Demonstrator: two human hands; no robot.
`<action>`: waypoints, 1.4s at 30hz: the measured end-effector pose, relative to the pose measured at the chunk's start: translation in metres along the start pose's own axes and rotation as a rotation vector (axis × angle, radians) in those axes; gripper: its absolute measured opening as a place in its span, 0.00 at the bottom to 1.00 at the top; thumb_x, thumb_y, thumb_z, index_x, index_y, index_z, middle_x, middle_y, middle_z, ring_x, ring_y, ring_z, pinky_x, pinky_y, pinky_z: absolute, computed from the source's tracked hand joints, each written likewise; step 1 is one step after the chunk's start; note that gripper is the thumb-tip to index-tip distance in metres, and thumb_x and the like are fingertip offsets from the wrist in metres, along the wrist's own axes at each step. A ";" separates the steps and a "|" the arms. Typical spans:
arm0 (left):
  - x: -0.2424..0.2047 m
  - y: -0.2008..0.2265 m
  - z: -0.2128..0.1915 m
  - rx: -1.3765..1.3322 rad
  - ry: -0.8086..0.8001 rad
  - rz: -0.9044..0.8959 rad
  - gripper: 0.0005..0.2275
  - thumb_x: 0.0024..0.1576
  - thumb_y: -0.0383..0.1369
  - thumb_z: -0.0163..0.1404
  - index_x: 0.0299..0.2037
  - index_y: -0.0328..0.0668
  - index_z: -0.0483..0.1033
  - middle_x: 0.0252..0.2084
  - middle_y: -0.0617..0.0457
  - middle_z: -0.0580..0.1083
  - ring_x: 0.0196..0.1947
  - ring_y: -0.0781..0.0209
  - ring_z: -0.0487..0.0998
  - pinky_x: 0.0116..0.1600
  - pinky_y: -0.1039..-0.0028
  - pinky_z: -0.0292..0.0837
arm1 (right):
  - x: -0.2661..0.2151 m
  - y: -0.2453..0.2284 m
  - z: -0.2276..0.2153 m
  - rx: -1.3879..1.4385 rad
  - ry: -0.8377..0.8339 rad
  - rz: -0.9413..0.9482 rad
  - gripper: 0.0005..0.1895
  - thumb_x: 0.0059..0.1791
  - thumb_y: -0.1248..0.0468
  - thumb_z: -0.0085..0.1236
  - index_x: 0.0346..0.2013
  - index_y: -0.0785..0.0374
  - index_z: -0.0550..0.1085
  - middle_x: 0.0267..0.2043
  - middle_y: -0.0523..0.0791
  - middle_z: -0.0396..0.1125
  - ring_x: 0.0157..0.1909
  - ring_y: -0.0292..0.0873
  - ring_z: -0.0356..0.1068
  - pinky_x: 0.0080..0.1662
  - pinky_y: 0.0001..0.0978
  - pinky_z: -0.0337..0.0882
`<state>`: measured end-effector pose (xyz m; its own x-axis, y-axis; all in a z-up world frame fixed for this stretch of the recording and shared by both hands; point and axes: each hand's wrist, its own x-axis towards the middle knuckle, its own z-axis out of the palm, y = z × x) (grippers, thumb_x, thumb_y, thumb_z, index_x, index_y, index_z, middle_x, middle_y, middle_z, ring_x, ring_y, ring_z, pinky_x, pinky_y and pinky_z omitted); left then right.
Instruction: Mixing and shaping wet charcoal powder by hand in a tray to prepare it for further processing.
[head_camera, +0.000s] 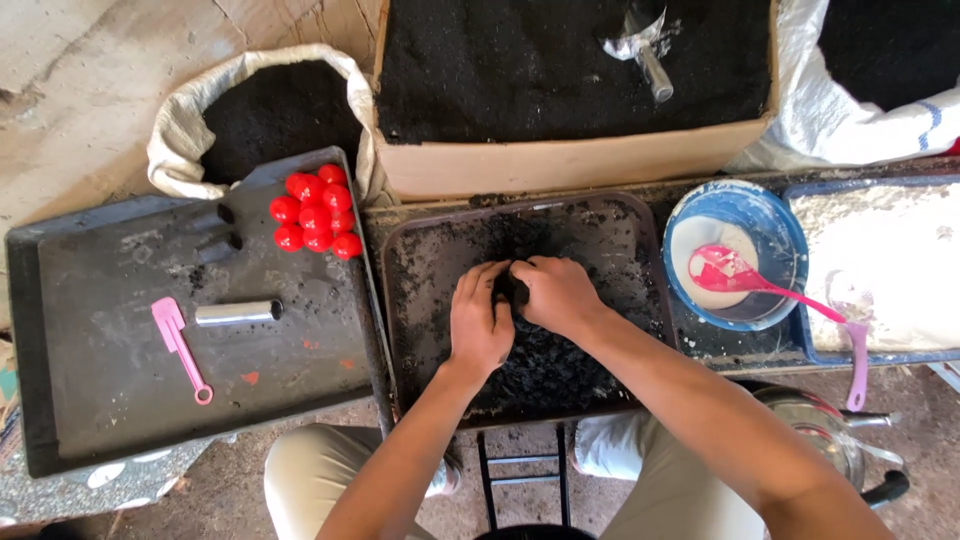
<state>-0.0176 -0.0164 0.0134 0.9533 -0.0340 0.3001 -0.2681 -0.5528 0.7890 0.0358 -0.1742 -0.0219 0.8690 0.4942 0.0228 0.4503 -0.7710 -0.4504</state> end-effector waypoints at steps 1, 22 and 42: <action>0.000 -0.003 0.001 0.001 0.004 0.003 0.16 0.60 0.23 0.38 0.55 0.31 0.74 0.50 0.40 0.73 0.52 0.40 0.74 0.55 0.57 0.72 | 0.001 -0.001 -0.004 -0.002 0.003 -0.003 0.17 0.39 0.66 0.60 0.43 0.54 0.79 0.30 0.48 0.71 0.29 0.51 0.74 0.31 0.39 0.75; -0.011 -0.015 0.008 -0.167 -0.014 -0.102 0.18 0.64 0.31 0.32 0.58 0.33 0.71 0.51 0.40 0.73 0.56 0.42 0.72 0.64 0.54 0.62 | -0.006 0.017 0.024 -0.006 0.139 -0.115 0.09 0.33 0.60 0.64 0.20 0.58 0.73 0.15 0.42 0.60 0.15 0.47 0.63 0.21 0.34 0.65; 0.005 0.036 0.008 -1.023 0.077 -0.987 0.27 0.67 0.36 0.43 0.72 0.25 0.52 0.70 0.24 0.54 0.73 0.29 0.54 0.74 0.48 0.52 | -0.021 -0.020 -0.086 1.003 -0.110 0.522 0.28 0.44 0.66 0.70 0.58 0.69 0.74 0.56 0.61 0.71 0.63 0.62 0.68 0.61 0.54 0.70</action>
<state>-0.0208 -0.0434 0.0387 0.8041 0.0681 -0.5906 0.4789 0.5145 0.7113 0.0265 -0.2037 0.0630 0.8574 0.2772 -0.4336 -0.3722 -0.2479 -0.8944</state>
